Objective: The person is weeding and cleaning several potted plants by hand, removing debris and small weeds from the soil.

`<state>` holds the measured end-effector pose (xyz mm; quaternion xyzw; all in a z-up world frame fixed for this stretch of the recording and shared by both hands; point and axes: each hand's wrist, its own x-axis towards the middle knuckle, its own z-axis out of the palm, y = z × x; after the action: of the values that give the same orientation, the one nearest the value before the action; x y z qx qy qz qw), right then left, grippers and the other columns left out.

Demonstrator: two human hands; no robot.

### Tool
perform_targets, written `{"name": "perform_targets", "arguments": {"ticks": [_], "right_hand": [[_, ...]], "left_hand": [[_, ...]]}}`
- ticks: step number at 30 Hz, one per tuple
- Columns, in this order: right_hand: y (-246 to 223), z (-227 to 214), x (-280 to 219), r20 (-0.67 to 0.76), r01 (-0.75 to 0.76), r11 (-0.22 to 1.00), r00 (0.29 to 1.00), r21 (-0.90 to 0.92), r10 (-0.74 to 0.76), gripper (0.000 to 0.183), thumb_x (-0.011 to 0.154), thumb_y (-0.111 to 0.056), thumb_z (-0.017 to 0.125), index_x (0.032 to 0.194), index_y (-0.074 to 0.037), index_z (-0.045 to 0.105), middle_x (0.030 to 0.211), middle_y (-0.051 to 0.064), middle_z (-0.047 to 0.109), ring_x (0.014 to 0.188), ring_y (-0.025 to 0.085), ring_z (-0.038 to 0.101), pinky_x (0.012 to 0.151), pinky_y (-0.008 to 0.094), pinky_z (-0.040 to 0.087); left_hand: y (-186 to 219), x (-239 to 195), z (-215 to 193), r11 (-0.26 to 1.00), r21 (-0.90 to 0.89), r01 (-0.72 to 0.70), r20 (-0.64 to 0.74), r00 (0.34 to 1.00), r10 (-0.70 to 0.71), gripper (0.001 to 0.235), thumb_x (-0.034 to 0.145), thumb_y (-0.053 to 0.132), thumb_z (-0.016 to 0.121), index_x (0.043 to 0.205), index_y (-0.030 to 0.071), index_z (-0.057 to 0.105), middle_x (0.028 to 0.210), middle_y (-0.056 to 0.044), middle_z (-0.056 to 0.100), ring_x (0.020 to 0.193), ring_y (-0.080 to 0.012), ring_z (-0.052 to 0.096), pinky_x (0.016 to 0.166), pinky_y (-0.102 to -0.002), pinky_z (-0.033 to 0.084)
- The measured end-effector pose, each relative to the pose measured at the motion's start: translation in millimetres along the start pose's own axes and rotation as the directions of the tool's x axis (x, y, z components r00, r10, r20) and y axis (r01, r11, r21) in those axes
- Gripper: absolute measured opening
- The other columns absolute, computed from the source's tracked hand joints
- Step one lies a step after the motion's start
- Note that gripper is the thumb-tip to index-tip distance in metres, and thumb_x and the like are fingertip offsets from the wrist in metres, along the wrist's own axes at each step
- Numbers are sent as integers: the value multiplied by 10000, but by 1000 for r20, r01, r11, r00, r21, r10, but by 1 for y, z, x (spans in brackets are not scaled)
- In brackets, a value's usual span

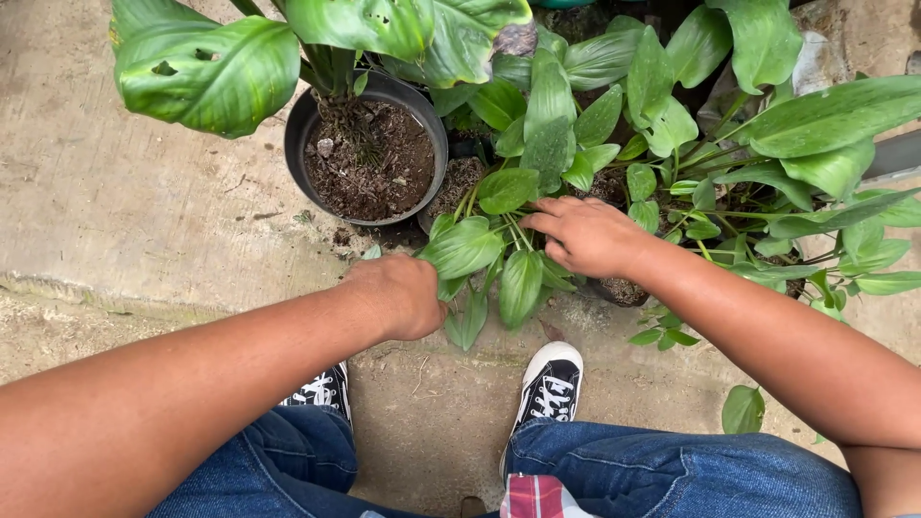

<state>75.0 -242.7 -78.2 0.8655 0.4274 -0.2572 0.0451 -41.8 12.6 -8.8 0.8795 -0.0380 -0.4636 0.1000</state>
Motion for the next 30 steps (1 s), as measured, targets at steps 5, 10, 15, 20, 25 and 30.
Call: {"name": "perform_targets", "arguments": {"ticks": [5,10,15,20,25,30], "right_hand": [[9,23,3,-61,-139,955,990,-263,127,624,907,-261,454,1530,-214,436,1499,69,529,1157,295,662,864,470,578],[-8,16,-4,-113,-220,922,975,-319,193,667,899,-254,489,1560,-222,408,1507,37,526,1119,296,676,817,455,581],[0,17,4,12,-244,921,966,-303,260,668,903,-275,517,1561,-234,408,1493,93,522,1095,322,707,819,463,589],[-12,-7,8,83,-252,932,956,-262,282,609,900,-247,561,1505,-210,496,1368,161,617,939,325,767,708,477,631],[-23,-35,24,183,-228,948,945,-223,271,513,949,-229,529,1454,-143,558,1315,226,637,863,290,772,607,396,646],[2,15,57,121,-146,912,971,-382,206,317,908,-247,526,966,-109,805,929,117,778,757,278,764,644,456,621]], "left_hand": [[0,-4,-10,1000,29,-3,7,1000,3,589,986,433,499,1255,-59,680,1070,-237,748,1098,-370,727,917,-511,594],[1,-2,-9,1000,20,-8,0,1000,8,595,975,442,502,1243,-55,689,1064,-237,751,1089,-375,729,912,-518,595],[2,2,-2,998,64,-19,23,1000,17,584,960,451,507,1220,-33,706,1012,-209,759,1049,-358,742,889,-516,601],[1,1,1,998,65,-19,4,1000,19,577,969,443,508,1220,-38,703,1013,-220,754,1055,-368,739,897,-529,596],[-2,-2,0,998,60,-19,-13,1000,20,562,973,436,515,1206,-37,711,1011,-218,756,1058,-368,738,907,-532,592],[-6,-1,2,997,59,-41,-19,999,42,526,986,416,518,1166,-31,727,978,-208,757,1038,-357,742,951,-562,566]]}}
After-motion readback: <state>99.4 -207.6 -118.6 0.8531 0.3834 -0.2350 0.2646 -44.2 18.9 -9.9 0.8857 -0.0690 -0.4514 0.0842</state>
